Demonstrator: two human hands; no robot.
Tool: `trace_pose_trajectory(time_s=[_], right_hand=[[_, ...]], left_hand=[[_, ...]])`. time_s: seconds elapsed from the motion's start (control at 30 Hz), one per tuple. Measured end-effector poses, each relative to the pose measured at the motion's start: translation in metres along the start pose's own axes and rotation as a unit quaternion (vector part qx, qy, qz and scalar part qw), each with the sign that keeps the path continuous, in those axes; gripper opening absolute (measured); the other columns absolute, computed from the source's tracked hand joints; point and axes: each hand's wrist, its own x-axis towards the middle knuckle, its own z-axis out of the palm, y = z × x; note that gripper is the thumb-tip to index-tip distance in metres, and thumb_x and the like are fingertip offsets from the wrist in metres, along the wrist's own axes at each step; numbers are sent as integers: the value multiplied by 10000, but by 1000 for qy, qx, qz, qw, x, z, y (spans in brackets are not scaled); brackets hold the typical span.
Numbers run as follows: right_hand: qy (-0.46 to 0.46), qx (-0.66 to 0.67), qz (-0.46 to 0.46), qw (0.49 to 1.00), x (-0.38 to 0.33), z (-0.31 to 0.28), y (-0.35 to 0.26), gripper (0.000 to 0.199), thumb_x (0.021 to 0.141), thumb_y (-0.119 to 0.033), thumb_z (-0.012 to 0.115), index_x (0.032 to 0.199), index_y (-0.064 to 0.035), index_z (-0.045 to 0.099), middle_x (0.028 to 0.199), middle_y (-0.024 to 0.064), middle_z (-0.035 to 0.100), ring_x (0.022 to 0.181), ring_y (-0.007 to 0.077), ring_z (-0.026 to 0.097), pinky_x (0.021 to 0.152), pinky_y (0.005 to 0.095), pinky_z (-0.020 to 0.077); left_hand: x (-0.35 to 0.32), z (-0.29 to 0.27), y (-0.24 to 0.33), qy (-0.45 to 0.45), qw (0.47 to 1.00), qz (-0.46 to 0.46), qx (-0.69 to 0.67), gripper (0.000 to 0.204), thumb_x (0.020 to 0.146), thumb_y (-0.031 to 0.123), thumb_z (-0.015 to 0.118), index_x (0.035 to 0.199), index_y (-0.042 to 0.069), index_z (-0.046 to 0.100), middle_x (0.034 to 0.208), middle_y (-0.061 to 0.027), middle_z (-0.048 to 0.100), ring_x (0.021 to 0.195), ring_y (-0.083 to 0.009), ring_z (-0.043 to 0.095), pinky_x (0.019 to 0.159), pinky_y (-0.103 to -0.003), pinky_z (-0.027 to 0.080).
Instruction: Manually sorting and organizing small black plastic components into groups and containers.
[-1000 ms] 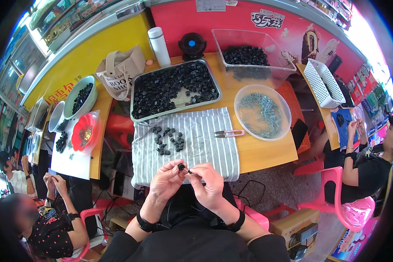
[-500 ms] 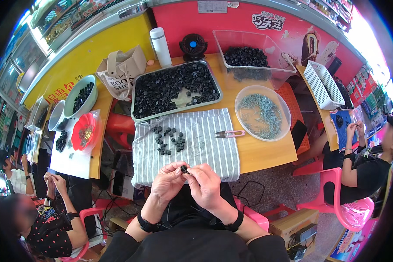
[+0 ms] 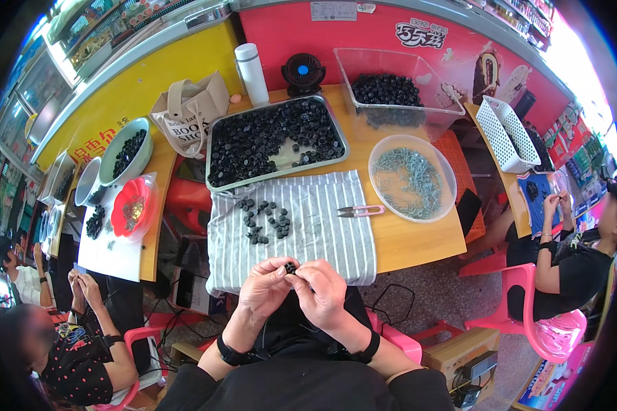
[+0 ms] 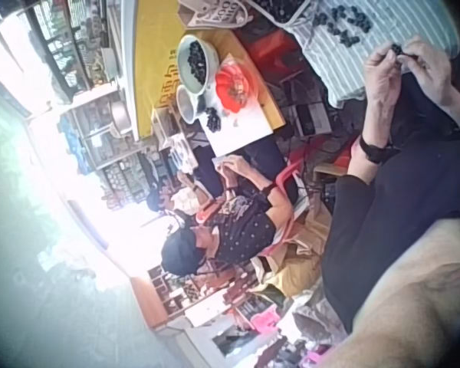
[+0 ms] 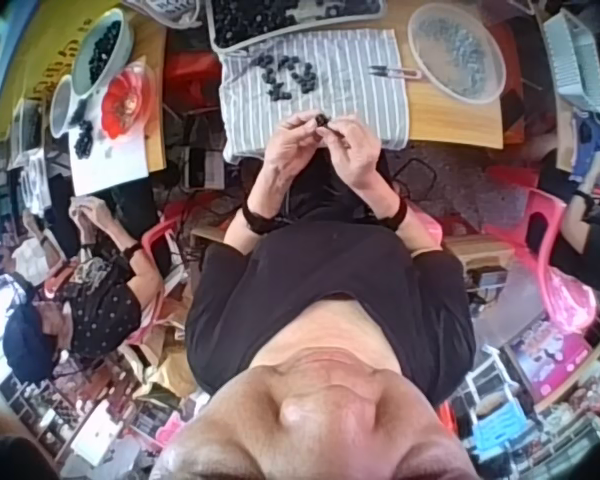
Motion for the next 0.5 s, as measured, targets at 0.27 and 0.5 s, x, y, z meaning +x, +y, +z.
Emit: trace_pose_trajectory(time_s=[0.27, 0.5], right_hand=[[1, -30, -76, 997, -2, 1, 2, 228, 743, 41, 811, 905, 18, 653, 815, 109, 643, 666, 228, 615, 572, 303, 496], [-10, -35, -111, 993, 0, -1, 4, 241, 737, 35, 812, 927, 22, 664, 815, 103, 640, 658, 213, 597, 561, 292, 478]], left_hand=[[-4, 4, 2, -12, 1000, 11, 26, 201, 918, 31, 680, 1111, -15, 713, 1104, -148, 700, 1000, -208, 667, 928, -356, 514], [-4, 5, 0, -35, 997, 38, 48, 184, 922, 45, 684, 1093, -12, 724, 1090, -127, 691, 1000, -193, 648, 913, -345, 498]])
